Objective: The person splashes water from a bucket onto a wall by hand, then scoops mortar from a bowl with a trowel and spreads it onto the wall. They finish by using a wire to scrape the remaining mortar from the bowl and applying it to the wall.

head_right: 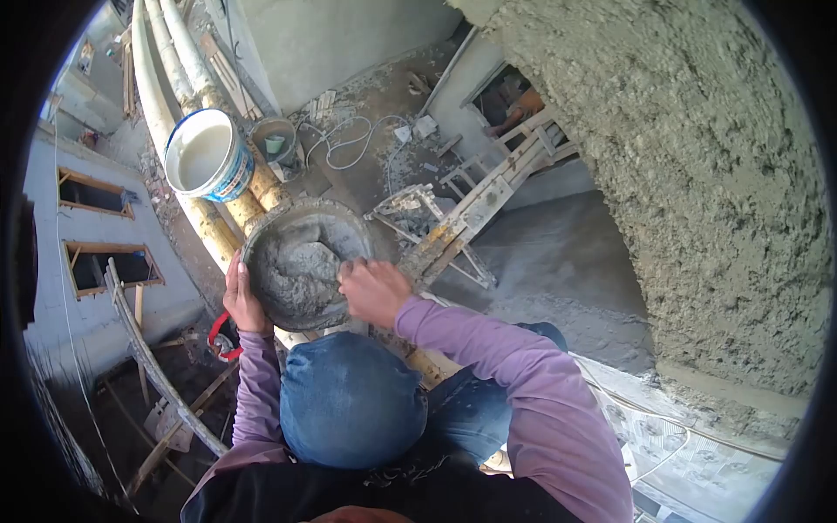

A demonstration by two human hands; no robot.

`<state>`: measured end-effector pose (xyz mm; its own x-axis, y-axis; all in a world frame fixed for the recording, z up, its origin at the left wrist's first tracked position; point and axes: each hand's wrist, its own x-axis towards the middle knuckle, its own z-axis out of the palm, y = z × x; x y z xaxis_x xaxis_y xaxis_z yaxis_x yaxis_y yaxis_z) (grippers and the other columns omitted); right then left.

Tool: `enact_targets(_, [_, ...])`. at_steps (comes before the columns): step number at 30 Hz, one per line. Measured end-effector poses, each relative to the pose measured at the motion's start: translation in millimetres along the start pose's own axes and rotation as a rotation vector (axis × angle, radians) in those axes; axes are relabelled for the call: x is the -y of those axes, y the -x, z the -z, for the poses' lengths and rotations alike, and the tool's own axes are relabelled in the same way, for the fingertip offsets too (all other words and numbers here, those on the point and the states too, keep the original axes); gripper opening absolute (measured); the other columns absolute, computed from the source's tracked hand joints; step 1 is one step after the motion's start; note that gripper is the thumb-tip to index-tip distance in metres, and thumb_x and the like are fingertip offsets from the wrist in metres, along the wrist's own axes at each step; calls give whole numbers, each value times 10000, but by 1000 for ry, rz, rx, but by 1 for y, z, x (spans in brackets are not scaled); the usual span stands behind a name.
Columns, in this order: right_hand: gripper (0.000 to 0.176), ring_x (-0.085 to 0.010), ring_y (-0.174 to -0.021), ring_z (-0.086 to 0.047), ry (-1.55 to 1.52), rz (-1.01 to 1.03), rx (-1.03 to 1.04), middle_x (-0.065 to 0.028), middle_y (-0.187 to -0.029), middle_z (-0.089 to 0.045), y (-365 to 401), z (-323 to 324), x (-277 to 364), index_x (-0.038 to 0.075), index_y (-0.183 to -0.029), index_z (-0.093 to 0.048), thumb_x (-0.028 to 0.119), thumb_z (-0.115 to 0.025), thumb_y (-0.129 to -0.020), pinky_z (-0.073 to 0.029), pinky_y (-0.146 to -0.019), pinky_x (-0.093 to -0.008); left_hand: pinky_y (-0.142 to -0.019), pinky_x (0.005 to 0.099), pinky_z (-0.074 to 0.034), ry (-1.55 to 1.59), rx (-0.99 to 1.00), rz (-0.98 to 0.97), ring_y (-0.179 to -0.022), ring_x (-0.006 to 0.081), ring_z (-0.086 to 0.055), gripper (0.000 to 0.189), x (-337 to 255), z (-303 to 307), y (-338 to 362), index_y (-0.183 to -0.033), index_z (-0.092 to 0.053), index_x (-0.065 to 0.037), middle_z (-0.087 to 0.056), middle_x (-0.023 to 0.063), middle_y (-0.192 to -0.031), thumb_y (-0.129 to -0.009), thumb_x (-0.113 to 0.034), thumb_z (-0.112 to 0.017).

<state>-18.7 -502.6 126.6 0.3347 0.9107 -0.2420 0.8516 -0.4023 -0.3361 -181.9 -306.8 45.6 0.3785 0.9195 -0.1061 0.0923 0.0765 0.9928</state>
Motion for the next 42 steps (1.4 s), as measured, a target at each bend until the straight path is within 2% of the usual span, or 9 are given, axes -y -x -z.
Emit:
enact_targets(2, [373,-329,-772,-687,-24,-8,56,-188,-877,-649,18,35,4,-36,-1080,-642,304,-631,-928,-568,-667,-401,-1116,346,-370,8,-7,2,-1273,238,-536,397,3,4,-1,-1296,-613,79,-609,158,-1342,-1033,-209,-540])
enact_targets(6, [274,-343,-791,-686,45,44,-101,-210,-859,-655,22,74,-10,2,-1026,-654,252,-646,-913,-543,-656,-454,-1106,314,-357,-66,-15,-39,-1258,200,-536,341,3,7,-2,-1289,-637,43,-624,133,-1317,-1020,-154,-562])
enact_targets(13, [247,-404,-780,-676,-374,-125,286,-201,-842,-690,-3,-6,-3,15,-970,-680,250,-682,-895,-530,-710,-484,-1110,321,-362,-8,-15,-35,-1273,202,-527,337,-12,-8,9,-1303,-628,41,-604,130,-1344,-1017,-125,-566])
enact_targets(16, [281,-409,-788,-677,-554,-111,180,-204,-862,-686,8,-8,1,1,-974,-681,270,-691,-893,-527,-703,-477,-1124,326,-345,33,-29,-14,-1298,209,-505,345,-9,-4,5,-1298,-617,71,-588,133,-1363,-1014,-119,-574])
enact_targets(22, [325,-290,-810,-628,36,155,-253,-114,-899,-611,24,8,12,24,-1110,-659,236,-703,-867,-502,-716,-395,-1147,329,-314,74,4,20,-1319,204,-487,364,9,14,-6,-1310,-622,46,-576,118,-1391,-1021,-167,-570])
enact_targets(29, [343,-282,-844,-643,236,46,-173,-132,-895,-616,-24,50,-33,-1,-1143,-647,218,-672,-881,-523,-737,-412,-1156,335,-307,107,36,-8,-1336,202,-478,355,12,20,-1,-1324,-621,25,-583,109,-1391,-1023,-154,-564])
enact_targets(32, [345,-296,-861,-659,98,136,-39,-151,-898,-632,-58,12,-37,-12,-1141,-647,222,-667,-889,-536,-745,-433,-1155,335,-314,127,51,3,-1339,206,-478,357,8,14,-2,-1328,-613,36,-571,113,-1409,-1018,-135,-567])
enact_targets(38, [363,-277,-840,-648,93,295,-119,-125,-897,-607,-3,14,-10,-8,-1154,-642,241,-674,-891,-535,-739,-428,-1151,329,-318,130,21,39,-1348,209,-469,366,13,24,-7,-1319,-604,69,-547,117,-1436,-1018,-136,-566])
enact_targets(42, [368,-277,-811,-649,109,174,-150,-118,-878,-603,26,52,-21,-15,-1145,-626,212,-697,-864,-544,-685,-399,-1156,336,-311,118,23,8,-1356,215,-463,362,18,31,-5,-1320,-605,66,-547,122,-1439,-1020,-131,-559])
